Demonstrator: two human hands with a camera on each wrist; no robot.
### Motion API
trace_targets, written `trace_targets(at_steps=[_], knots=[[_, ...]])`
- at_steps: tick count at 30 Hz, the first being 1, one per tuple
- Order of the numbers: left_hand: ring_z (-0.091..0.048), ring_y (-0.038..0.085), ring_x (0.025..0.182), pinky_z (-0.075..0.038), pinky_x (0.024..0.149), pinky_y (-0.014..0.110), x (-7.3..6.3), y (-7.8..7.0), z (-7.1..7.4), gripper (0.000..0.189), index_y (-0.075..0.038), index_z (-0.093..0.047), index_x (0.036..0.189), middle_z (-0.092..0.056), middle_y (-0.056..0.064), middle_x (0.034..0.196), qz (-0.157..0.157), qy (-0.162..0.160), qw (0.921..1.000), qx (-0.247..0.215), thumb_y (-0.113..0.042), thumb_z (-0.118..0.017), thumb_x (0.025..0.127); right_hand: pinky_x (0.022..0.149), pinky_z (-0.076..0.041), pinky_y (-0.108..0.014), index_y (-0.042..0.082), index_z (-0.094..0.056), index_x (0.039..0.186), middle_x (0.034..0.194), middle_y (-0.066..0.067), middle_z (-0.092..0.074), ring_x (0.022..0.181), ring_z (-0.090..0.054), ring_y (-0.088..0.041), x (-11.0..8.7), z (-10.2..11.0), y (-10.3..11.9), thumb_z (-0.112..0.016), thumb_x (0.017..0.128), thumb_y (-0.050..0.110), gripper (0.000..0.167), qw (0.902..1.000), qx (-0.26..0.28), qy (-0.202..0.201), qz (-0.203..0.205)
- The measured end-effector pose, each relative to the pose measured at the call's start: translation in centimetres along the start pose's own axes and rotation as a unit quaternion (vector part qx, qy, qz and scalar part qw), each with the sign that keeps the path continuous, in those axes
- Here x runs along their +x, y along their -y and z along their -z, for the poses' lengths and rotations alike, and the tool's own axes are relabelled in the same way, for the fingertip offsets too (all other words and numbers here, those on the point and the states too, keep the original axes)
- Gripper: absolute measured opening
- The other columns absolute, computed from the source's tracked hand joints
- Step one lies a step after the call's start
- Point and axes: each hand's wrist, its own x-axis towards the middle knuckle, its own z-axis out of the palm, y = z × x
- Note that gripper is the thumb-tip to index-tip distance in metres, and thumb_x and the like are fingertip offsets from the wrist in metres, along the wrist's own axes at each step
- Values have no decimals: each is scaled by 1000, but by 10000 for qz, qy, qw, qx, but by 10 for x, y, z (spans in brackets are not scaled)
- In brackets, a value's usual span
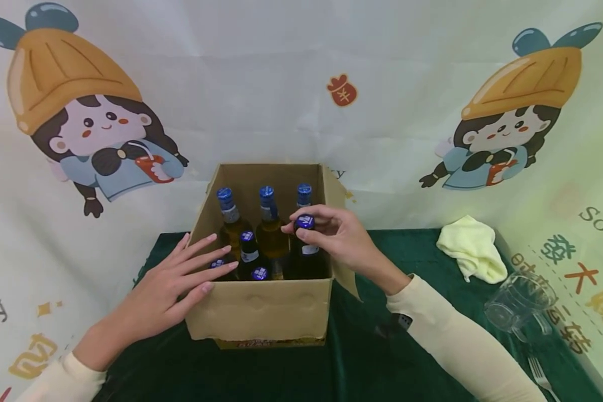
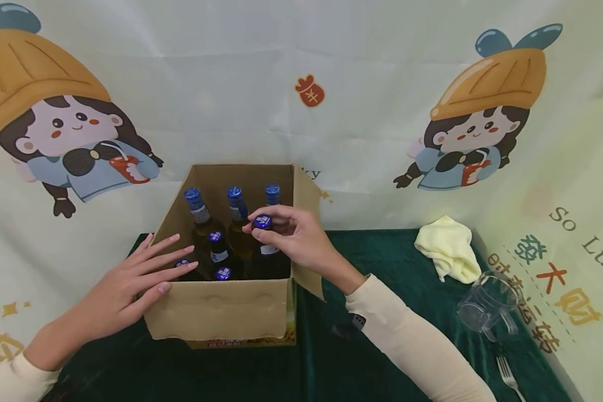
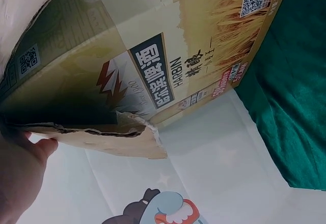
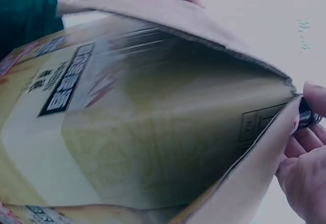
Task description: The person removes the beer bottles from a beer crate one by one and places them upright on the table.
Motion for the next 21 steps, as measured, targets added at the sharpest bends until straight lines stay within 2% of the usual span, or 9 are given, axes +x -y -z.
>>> trace_targets(at_steps=[7, 11, 13, 17, 21], knots=[[-27, 27, 156, 0, 130, 45, 0, 0, 1, 53, -31, -54, 147, -50, 1, 155, -48, -50, 10000, -59, -14, -62, 97, 101, -55, -35, -3, -64, 123, 123, -20, -72, 119, -69, -30, 7, 4, 18, -63, 99, 8, 27, 9983, 483, -275, 162], [-28, 29, 155, -1, 130, 45, 0, 1, -1, 51, -30, -54, 147, -51, 3, 154, -119, -106, 9999, -56, -15, -60, 99, 100, -56, -35, -6, -63, 124, 124, -16, -72, 116, -71, -25, 18, 6, 32, -62, 99, 6, 28, 9979, 418, -363, 325], [-28, 29, 155, -1, 130, 46, 0, 2, -1, 50, -30, -54, 147, -51, 3, 154, -154, -146, 9998, -58, -15, -60, 99, 99, -57, -35, -7, -62, 124, 121, -13, -74, 111, -73, -22, 24, 8, 39, -60, 99, 4, 27, 9964, 555, -453, 463], [-27, 28, 155, 0, 130, 44, 0, 2, -2, 49, -29, -54, 147, -51, 4, 154, -205, -232, 9995, -27, -16, -59, 99, 98, -57, -37, -4, -65, 121, 115, -6, -77, 105, -74, -20, 36, 18, 59, -58, 101, 3, 23, 9886, 1064, -701, 800], [-27, 27, 156, 0, 130, 43, 0, 1, -3, 49, -29, -54, 147, -52, 4, 154, -263, -307, 9992, -21, -17, -60, 99, 99, -56, -40, 1, -67, 117, 110, -5, -78, 107, -74, -23, 47, 34, 82, -55, 101, 1, 20, 9768, 1572, -964, 1092]])
